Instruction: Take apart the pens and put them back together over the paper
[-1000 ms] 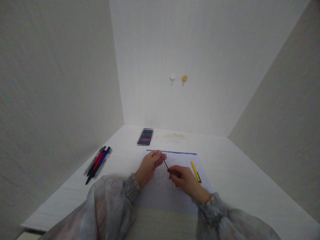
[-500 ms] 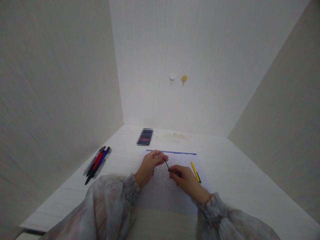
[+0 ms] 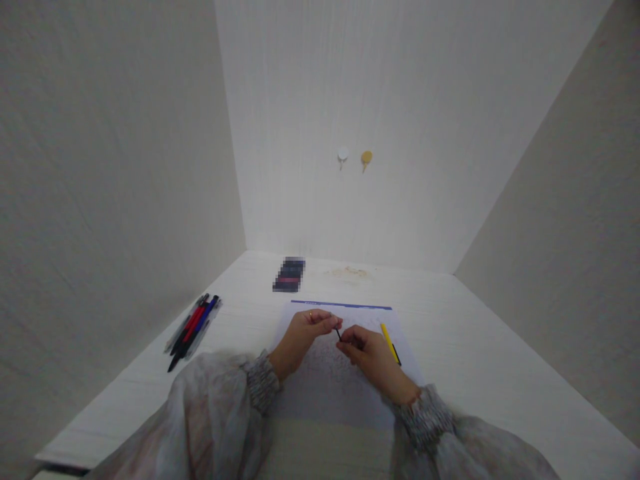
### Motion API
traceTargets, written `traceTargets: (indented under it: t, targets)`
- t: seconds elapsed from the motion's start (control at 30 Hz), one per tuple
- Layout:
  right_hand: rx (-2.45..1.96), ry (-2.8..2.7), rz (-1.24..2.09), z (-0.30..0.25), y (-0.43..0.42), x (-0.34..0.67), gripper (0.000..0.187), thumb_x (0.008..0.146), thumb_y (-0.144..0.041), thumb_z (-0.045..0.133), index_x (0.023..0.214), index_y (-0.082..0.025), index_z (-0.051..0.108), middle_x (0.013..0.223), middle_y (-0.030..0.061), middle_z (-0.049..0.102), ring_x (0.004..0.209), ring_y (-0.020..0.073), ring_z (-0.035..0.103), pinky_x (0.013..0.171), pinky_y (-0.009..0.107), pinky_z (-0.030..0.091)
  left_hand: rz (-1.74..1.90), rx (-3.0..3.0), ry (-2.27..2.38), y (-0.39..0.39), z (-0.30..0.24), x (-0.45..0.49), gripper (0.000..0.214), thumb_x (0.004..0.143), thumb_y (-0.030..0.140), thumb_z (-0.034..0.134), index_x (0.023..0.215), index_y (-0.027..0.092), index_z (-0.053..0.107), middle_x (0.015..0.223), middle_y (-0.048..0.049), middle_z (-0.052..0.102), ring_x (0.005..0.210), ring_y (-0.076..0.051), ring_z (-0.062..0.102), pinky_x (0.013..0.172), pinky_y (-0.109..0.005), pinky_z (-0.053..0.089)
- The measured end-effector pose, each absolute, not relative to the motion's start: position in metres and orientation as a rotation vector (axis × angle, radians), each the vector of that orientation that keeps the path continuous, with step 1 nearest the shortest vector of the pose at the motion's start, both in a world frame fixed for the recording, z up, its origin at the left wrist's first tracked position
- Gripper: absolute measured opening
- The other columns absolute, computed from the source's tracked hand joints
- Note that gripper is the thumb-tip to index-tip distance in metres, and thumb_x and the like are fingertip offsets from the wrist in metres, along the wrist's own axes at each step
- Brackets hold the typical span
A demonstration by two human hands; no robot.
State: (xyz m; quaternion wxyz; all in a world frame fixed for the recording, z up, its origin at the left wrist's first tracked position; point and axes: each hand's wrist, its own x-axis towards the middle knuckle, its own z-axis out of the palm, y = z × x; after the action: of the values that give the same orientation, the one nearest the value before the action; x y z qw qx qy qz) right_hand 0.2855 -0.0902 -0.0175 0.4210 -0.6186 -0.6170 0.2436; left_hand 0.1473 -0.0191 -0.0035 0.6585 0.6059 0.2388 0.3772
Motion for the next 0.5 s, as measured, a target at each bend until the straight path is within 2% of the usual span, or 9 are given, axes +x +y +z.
traceTargets:
  t: [0.13,0.23,0.33,0.43,0.5]
  targets:
    - [-1.512,-1.510,0.636,-0.017,-0.090,0.286,0.012,0.071,-0.030,0.051,0.070,-0.018,0.054,0.050,-0.0041,0.048,0.044,0.0081,0.045,0.042,0.019,0.035,0.901,1.420,0.511,-0.013,0.002,0.145,0.032,0.062,0.029,0.063,0.090,0.014,0.058,0.093,-0.0069,0.061,0.082,-0.015,0.054,0.074,-0.027,0.040]
    - [-1.493,-1.441,0.583,-0.013,-0.091,0.289,0.015,0.071,-0.033,0.051,0.071,-0.018,0.053,0.050,-0.0041,0.047,0.044,0.0084,0.045,0.043,0.019,0.035,1.062,1.562,0.722,0.001,0.005,0.139,0.041,0.064,0.037,0.058,0.099,0.016,0.052,0.095,-0.0064,0.058,0.075,-0.013,0.054,0.068,-0.025,0.040]
    - [-1.471,-1.329,0.545,-0.006,-0.093,0.290,0.019,0.071,-0.036,0.051,0.071,-0.017,0.053,0.051,-0.0038,0.047,0.045,0.0089,0.045,0.044,0.020,0.036,1.127,1.886,1.189,0.015,0.002,0.129,0.038,0.067,0.048,0.050,0.083,0.015,0.056,0.075,-0.0044,0.058,0.064,-0.014,0.051,0.059,-0.025,0.037]
    - [-1.450,-1.233,0.489,0.001,-0.095,0.292,0.022,0.071,-0.039,0.050,0.071,-0.017,0.053,0.053,-0.0028,0.049,0.049,0.0103,0.046,0.047,0.021,0.037,0.816,2.246,1.391,0.020,-0.006,0.121,0.038,0.064,0.054,0.048,0.064,0.017,0.055,0.064,-0.0034,0.056,0.061,-0.016,0.051,0.056,-0.025,0.034]
    - [-1.457,-1.202,0.440,0.004,-0.096,0.293,0.024,0.071,-0.040,0.050,0.071,-0.017,0.054,0.054,-0.0018,0.050,0.051,0.0110,0.047,0.049,0.022,0.038,0.600,2.375,1.420,0.019,-0.012,0.119,0.039,0.061,0.056,0.050,0.059,0.017,0.054,0.061,-0.0039,0.055,0.059,-0.018,0.051,0.054,-0.025,0.032]
